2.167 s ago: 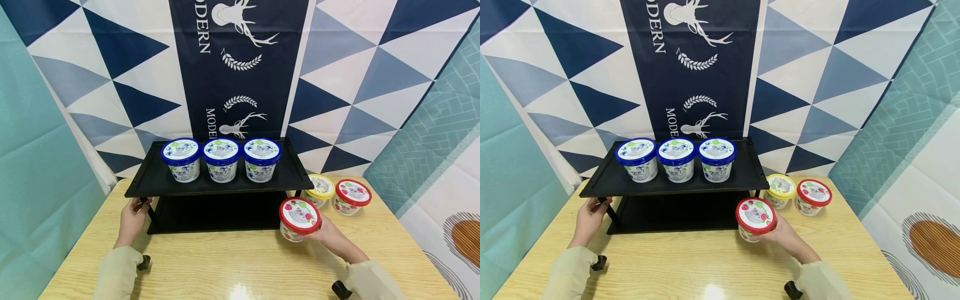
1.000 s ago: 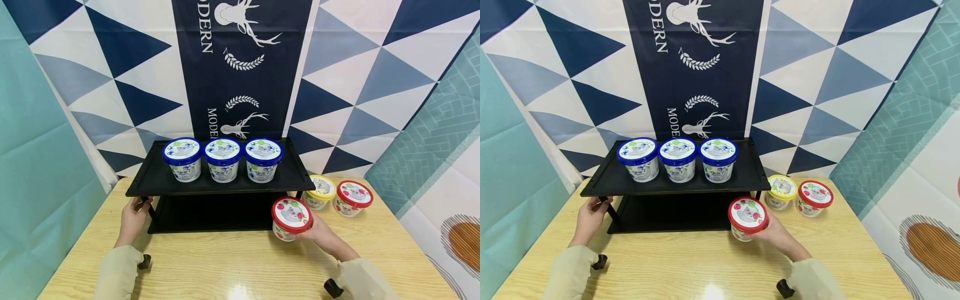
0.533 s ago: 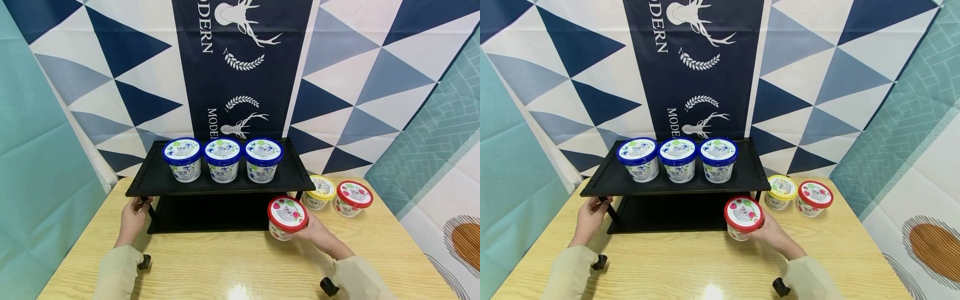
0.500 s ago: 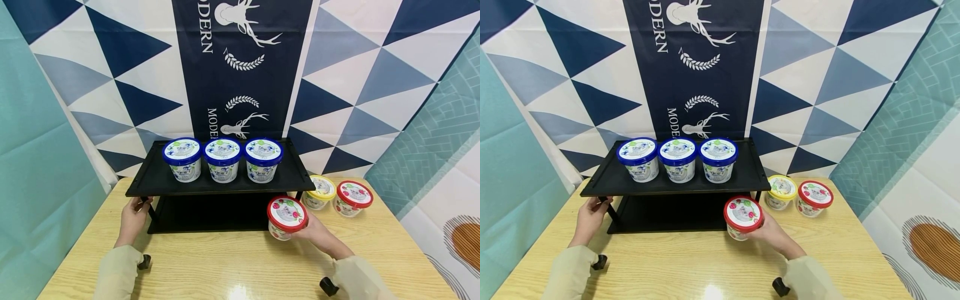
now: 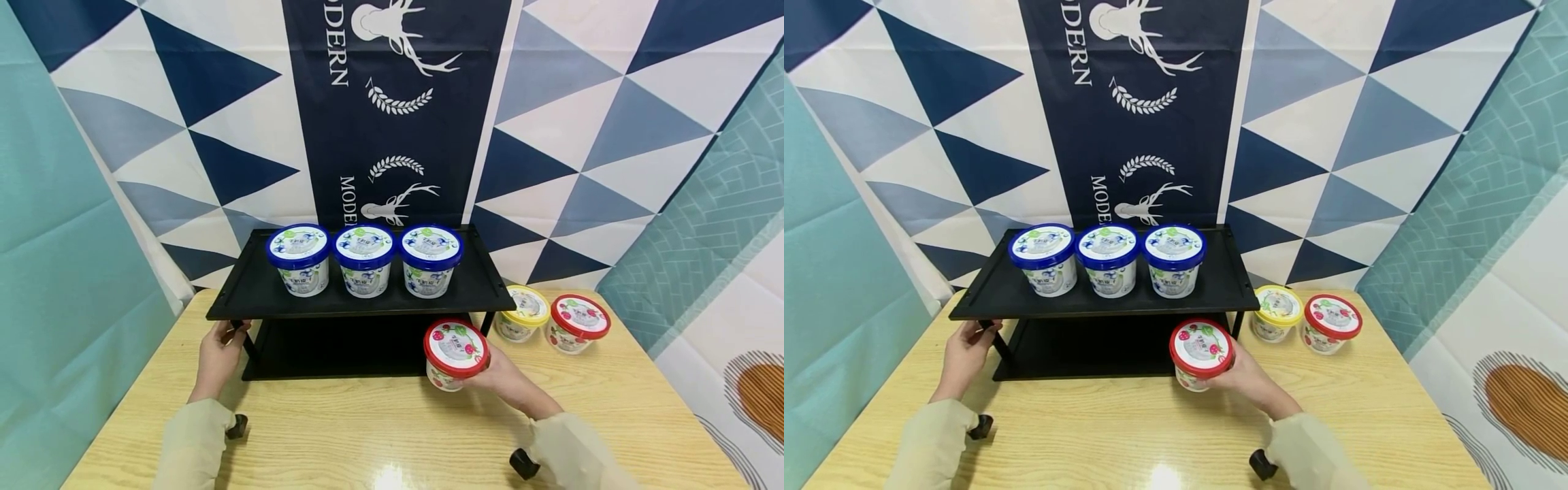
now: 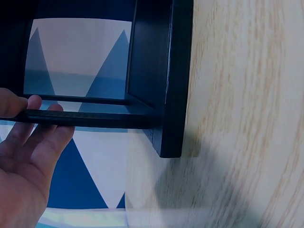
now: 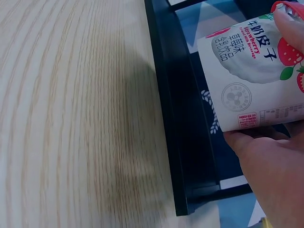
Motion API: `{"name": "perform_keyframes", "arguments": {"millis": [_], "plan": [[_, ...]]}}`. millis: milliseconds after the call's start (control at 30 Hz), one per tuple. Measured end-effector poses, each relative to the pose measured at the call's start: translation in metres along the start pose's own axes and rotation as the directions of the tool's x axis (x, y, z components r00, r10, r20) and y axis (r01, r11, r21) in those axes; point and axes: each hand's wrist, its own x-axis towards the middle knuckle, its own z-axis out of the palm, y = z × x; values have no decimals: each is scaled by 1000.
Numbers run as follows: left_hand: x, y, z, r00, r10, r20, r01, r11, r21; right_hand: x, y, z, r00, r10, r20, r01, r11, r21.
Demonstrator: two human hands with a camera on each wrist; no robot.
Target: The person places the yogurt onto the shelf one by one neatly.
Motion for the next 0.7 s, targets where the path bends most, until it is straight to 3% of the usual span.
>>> {"name": "perform_keyframes", "arguments": {"millis": [700], "plan": [[1, -1, 1, 1000, -8, -2, 8, 1000, 0, 10, -1, 15, 1000, -26, 17, 25, 998, 66]]}}
